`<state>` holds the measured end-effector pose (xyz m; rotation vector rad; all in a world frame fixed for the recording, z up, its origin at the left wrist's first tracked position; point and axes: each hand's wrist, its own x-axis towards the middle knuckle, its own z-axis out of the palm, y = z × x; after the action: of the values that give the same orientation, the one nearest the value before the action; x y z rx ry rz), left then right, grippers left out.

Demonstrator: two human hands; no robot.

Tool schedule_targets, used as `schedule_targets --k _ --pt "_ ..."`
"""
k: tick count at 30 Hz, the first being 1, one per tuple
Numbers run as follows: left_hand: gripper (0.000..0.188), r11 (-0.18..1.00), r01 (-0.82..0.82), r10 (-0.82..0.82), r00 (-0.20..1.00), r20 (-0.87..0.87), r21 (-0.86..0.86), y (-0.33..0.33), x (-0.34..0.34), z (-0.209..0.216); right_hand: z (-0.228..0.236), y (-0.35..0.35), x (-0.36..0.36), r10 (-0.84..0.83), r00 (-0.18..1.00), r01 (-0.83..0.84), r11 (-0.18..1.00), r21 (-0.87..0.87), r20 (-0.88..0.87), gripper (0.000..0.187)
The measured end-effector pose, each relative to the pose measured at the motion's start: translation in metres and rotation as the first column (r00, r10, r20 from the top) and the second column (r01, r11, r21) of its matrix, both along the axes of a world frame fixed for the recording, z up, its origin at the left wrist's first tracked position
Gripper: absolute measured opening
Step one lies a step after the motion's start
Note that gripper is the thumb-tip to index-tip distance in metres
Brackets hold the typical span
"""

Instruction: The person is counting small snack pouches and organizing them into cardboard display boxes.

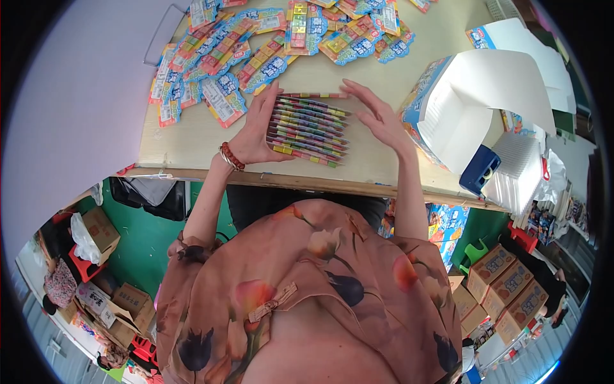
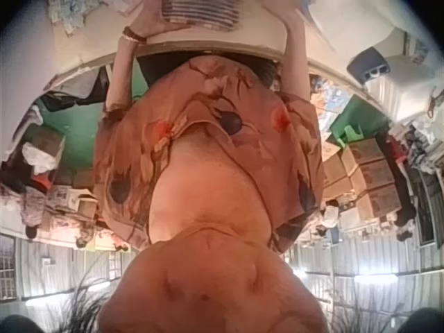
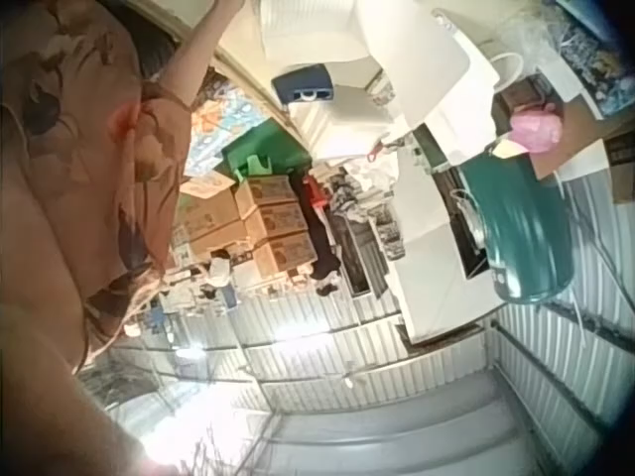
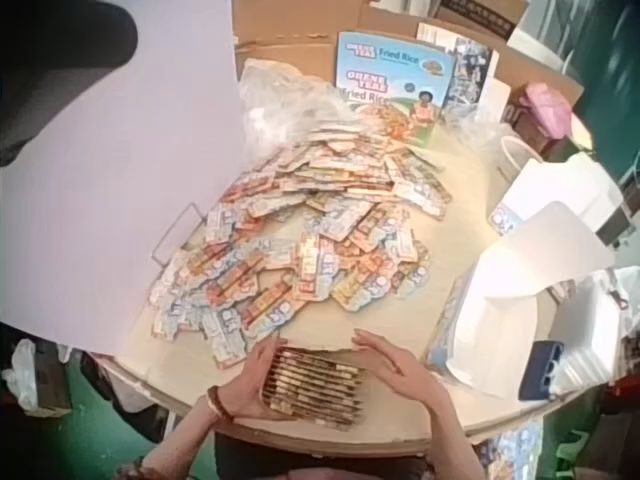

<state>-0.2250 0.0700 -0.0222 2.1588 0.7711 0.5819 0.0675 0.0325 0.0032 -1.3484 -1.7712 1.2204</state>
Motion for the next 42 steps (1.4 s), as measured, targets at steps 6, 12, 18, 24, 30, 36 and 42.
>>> schedule_targets --k 6,12,18,24,30,36,42 --pt "0.147 0.977 0.027 0.014 0.982 0.187 -0.214 -0.01 -0.002 -0.015 -0.032 -0.05 -0.033 -0.198 0.89 0.213 0.977 -0.009 -0.411 0.081" --pt "0.147 0.962 -0.006 0.084 0.958 0.274 -0.273 -0.028 0.012 -0.009 -0.032 -0.069 -0.081 -0.462 0.757 0.461 0.879 -0.124 -0.462 0.097" --pt "0.145 0.955 0.001 0.101 0.94 0.326 -0.298 -0.026 0.019 0.008 -0.029 -0.062 -0.072 -0.385 0.735 0.437 0.898 -0.043 -0.559 0.096" --pt "0.136 0.969 -0.035 0.078 0.982 0.171 -0.245 -0.028 0.005 -0.018 -0.039 -0.057 -0.06 -0.355 0.845 0.399 0.916 0.03 -0.4 0.088" --pt "0.128 0.976 -0.051 0.071 0.994 0.086 -0.212 -0.025 0.005 -0.011 -0.042 -0.059 -0.049 -0.344 0.815 0.354 0.933 -0.071 -0.466 0.078" --pt "0.13 0.977 -0.036 0.057 0.994 0.093 -0.209 -0.023 0.004 -0.012 -0.029 -0.048 -0.012 -0.247 0.805 0.137 0.962 -0.236 -0.54 0.064" --pt "0.135 0.959 0.0 0.047 0.986 0.16 -0.285 -0.026 0.004 -0.015 -0.033 -0.042 -0.002 -0.214 0.803 0.07 0.961 -0.268 -0.556 0.064"
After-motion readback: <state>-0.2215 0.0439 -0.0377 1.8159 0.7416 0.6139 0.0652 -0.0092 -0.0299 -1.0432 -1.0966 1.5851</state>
